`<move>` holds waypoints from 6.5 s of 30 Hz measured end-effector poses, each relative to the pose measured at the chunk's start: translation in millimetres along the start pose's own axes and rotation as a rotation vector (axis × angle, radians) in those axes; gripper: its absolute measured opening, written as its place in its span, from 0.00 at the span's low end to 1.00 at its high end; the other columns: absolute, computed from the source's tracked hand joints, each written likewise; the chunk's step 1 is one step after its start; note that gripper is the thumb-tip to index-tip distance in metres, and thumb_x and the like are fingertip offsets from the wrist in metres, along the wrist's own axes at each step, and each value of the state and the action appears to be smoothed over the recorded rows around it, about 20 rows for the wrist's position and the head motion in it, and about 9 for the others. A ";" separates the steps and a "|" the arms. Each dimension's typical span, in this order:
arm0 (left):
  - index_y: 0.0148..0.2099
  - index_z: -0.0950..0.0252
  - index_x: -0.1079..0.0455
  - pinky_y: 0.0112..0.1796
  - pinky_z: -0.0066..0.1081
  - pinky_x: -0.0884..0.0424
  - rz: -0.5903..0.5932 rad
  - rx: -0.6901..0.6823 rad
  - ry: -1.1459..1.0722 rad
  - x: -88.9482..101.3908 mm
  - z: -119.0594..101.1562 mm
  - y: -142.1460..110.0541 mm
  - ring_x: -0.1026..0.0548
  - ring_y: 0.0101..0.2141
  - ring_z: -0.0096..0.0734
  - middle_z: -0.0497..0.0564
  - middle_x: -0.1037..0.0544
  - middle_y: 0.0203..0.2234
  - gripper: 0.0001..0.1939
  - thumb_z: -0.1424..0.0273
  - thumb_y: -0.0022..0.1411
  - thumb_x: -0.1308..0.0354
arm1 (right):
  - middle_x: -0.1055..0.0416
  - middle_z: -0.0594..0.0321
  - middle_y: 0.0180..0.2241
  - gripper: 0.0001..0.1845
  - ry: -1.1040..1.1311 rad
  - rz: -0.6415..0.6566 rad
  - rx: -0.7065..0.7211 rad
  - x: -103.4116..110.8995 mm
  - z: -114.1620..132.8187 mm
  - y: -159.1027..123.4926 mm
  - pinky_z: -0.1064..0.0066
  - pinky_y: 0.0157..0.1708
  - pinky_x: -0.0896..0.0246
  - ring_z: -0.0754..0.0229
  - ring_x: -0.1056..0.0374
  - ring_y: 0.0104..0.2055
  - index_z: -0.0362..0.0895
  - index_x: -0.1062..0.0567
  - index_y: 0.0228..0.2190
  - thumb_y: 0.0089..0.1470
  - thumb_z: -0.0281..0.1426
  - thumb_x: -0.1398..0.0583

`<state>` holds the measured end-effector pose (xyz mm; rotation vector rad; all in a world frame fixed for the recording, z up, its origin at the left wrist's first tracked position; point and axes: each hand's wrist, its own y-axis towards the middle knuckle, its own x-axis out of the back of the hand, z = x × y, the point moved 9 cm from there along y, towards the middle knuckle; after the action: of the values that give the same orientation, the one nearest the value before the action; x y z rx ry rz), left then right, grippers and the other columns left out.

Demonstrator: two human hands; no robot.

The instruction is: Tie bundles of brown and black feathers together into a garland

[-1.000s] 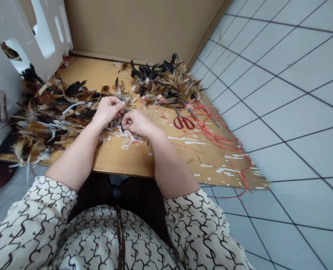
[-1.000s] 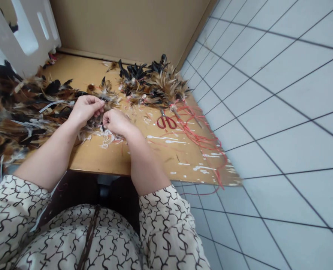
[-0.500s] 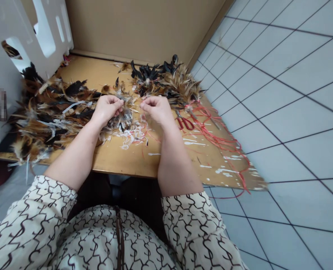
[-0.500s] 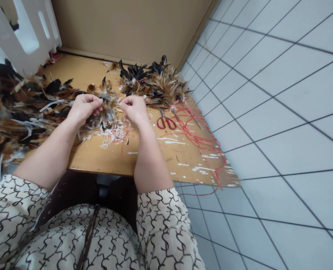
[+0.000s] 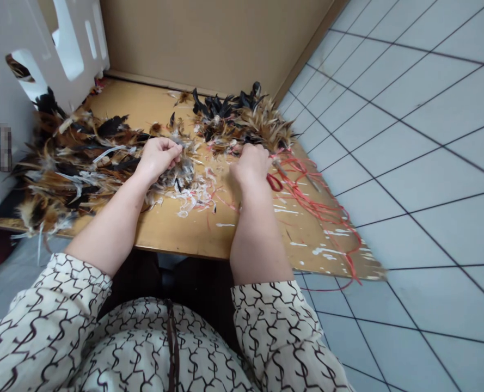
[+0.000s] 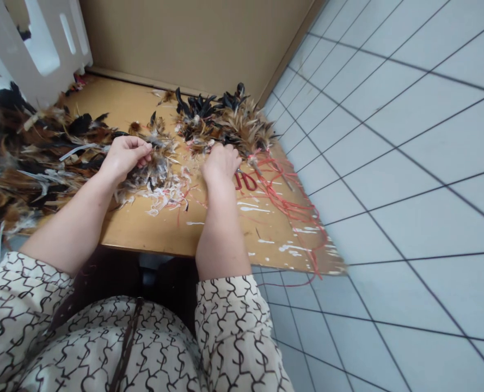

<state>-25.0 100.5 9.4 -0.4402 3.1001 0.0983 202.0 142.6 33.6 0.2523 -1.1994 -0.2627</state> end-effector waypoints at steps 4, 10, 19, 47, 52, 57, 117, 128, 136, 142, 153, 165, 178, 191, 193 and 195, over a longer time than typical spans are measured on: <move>0.21 0.66 0.36 0.20 0.23 0.41 0.037 -0.033 0.040 -3.1 -2.8 -0.5 0.37 0.15 0.21 0.46 0.32 0.13 0.07 0.73 0.46 0.41 | 0.29 0.59 0.24 0.05 0.243 0.340 0.181 -20.4 35.5 -15.6 0.69 0.32 0.42 0.59 0.36 0.30 0.41 0.26 0.24 0.39 0.26 0.41; 0.20 0.66 0.36 0.19 0.22 0.40 0.076 -0.102 0.077 -6.4 -5.0 0.2 0.38 0.15 0.20 0.45 0.32 0.12 0.09 0.70 0.46 0.40 | 0.37 0.69 0.14 0.07 0.285 0.645 0.258 -42.2 65.0 -45.3 0.75 0.25 0.49 0.67 0.42 0.22 0.41 0.29 0.18 0.32 0.19 0.41; 0.20 0.66 0.36 0.20 0.22 0.41 0.049 -0.011 0.045 -7.4 -2.7 -4.1 0.38 0.15 0.20 0.45 0.33 0.12 0.07 0.74 0.45 0.40 | 0.39 0.68 0.15 0.04 0.310 0.609 0.341 -45.2 76.9 -47.8 0.75 0.24 0.51 0.68 0.44 0.22 0.41 0.32 0.16 0.36 0.22 0.42; 0.22 0.71 0.29 0.18 0.21 0.40 0.343 0.129 0.021 -34.7 4.8 -17.7 0.37 0.14 0.16 0.48 0.27 0.15 0.05 0.75 0.41 0.35 | 0.34 0.68 0.15 0.13 1.200 0.435 0.044 -39.2 71.3 -31.7 0.78 0.20 0.45 0.71 0.40 0.19 0.41 0.32 0.18 0.36 0.34 0.34; 0.22 0.71 0.30 0.20 0.21 0.38 0.336 0.121 0.054 -33.5 6.3 -16.6 0.37 0.14 0.16 0.47 0.28 0.14 0.05 0.76 0.41 0.36 | 0.34 0.68 0.15 0.13 1.194 0.424 0.036 -38.3 71.9 -32.1 0.78 0.20 0.45 0.71 0.41 0.18 0.41 0.32 0.18 0.36 0.34 0.34; 0.21 0.70 0.31 0.20 0.21 0.37 0.317 0.116 0.077 -31.8 4.5 -16.3 0.37 0.14 0.16 0.46 0.29 0.13 0.04 0.78 0.42 0.38 | 0.34 0.68 0.16 0.10 1.129 0.404 0.053 -36.2 71.0 -32.1 0.77 0.21 0.46 0.70 0.42 0.19 0.40 0.32 0.18 0.37 0.33 0.36; 0.21 0.69 0.35 0.21 0.23 0.34 0.246 0.187 0.011 -29.3 7.6 -16.6 0.35 0.14 0.18 0.46 0.29 0.13 0.04 0.80 0.43 0.44 | 0.36 0.69 0.16 0.06 0.973 0.381 0.147 -42.0 83.1 -36.8 0.77 0.23 0.45 0.69 0.39 0.20 0.42 0.35 0.18 0.37 0.23 0.41; 0.24 0.69 0.37 0.21 0.22 0.35 0.228 0.109 -0.039 -26.9 0.9 -12.7 0.35 0.14 0.17 0.44 0.30 0.13 0.07 0.81 0.41 0.40 | 0.38 0.70 0.13 0.09 1.228 0.487 -0.156 -51.5 65.0 -35.1 0.79 0.15 0.53 0.72 0.45 0.15 0.41 0.35 0.16 0.38 0.26 0.38; 0.24 0.69 0.36 0.21 0.22 0.35 0.285 0.088 -0.039 -32.9 0.6 -15.1 0.35 0.14 0.17 0.43 0.30 0.13 0.08 0.80 0.42 0.39 | 0.38 0.70 0.14 0.10 1.373 0.533 -0.180 -51.5 69.4 -38.3 0.80 0.16 0.49 0.72 0.43 0.17 0.41 0.35 0.16 0.37 0.25 0.37; 0.23 0.69 0.36 0.20 0.22 0.36 0.304 0.112 -0.068 -36.5 2.4 -17.5 0.36 0.13 0.17 0.43 0.31 0.12 0.07 0.80 0.42 0.39 | 0.39 0.72 0.14 0.11 1.381 0.444 -0.119 -53.5 70.8 -33.6 0.78 0.17 0.48 0.72 0.44 0.16 0.42 0.37 0.17 0.35 0.24 0.38; 0.22 0.70 0.36 0.17 0.20 0.37 0.255 0.217 -0.112 -34.5 10.8 -18.0 0.36 0.12 0.17 0.46 0.29 0.13 0.06 0.82 0.43 0.42 | 0.40 0.72 0.18 0.08 1.262 0.180 0.066 -39.3 63.3 -25.0 0.76 0.22 0.47 0.70 0.42 0.21 0.43 0.35 0.22 0.40 0.28 0.39; 0.21 0.71 0.34 0.18 0.20 0.36 0.260 0.234 -0.109 -33.9 11.3 -18.1 0.37 0.12 0.16 0.46 0.31 0.12 0.06 0.82 0.44 0.40 | 0.38 0.71 0.20 0.08 1.244 0.165 0.114 -40.4 63.9 -23.5 0.75 0.24 0.44 0.69 0.41 0.23 0.43 0.34 0.24 0.41 0.31 0.38; 0.27 0.70 0.34 0.20 0.21 0.35 0.268 0.284 -0.131 -33.8 16.6 -17.4 0.34 0.14 0.17 0.49 0.27 0.16 0.03 0.81 0.48 0.45 | 0.36 0.71 0.19 0.12 1.372 0.209 0.052 -44.6 62.5 -21.8 0.77 0.20 0.43 0.70 0.38 0.21 0.44 0.36 0.24 0.41 0.32 0.36; 0.26 0.69 0.34 0.22 0.22 0.35 0.253 0.277 -0.110 -32.1 16.2 -16.9 0.36 0.14 0.17 0.46 0.30 0.14 0.04 0.82 0.48 0.46 | 0.35 0.69 0.22 0.09 1.287 0.160 0.074 -37.7 63.9 -25.7 0.74 0.25 0.40 0.67 0.36 0.27 0.45 0.36 0.26 0.43 0.32 0.39; 0.26 0.69 0.33 0.22 0.22 0.35 0.247 0.276 -0.113 -31.9 15.6 -17.3 0.36 0.14 0.18 0.46 0.30 0.13 0.04 0.82 0.48 0.46 | 0.35 0.68 0.22 0.09 1.278 0.159 0.071 -37.6 63.8 -26.0 0.73 0.26 0.40 0.66 0.36 0.28 0.45 0.36 0.26 0.43 0.32 0.39; 0.27 0.69 0.33 0.22 0.23 0.34 0.243 0.283 -0.116 -31.6 15.6 -17.6 0.35 0.14 0.18 0.46 0.30 0.14 0.04 0.81 0.47 0.46 | 0.35 0.68 0.22 0.09 1.269 0.153 0.072 -36.7 63.9 -26.2 0.73 0.26 0.40 0.66 0.36 0.28 0.45 0.36 0.26 0.43 0.32 0.39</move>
<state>10.2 93.4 -6.7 -0.0472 2.9718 -0.2985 127.8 126.7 14.5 0.3106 0.0336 0.0964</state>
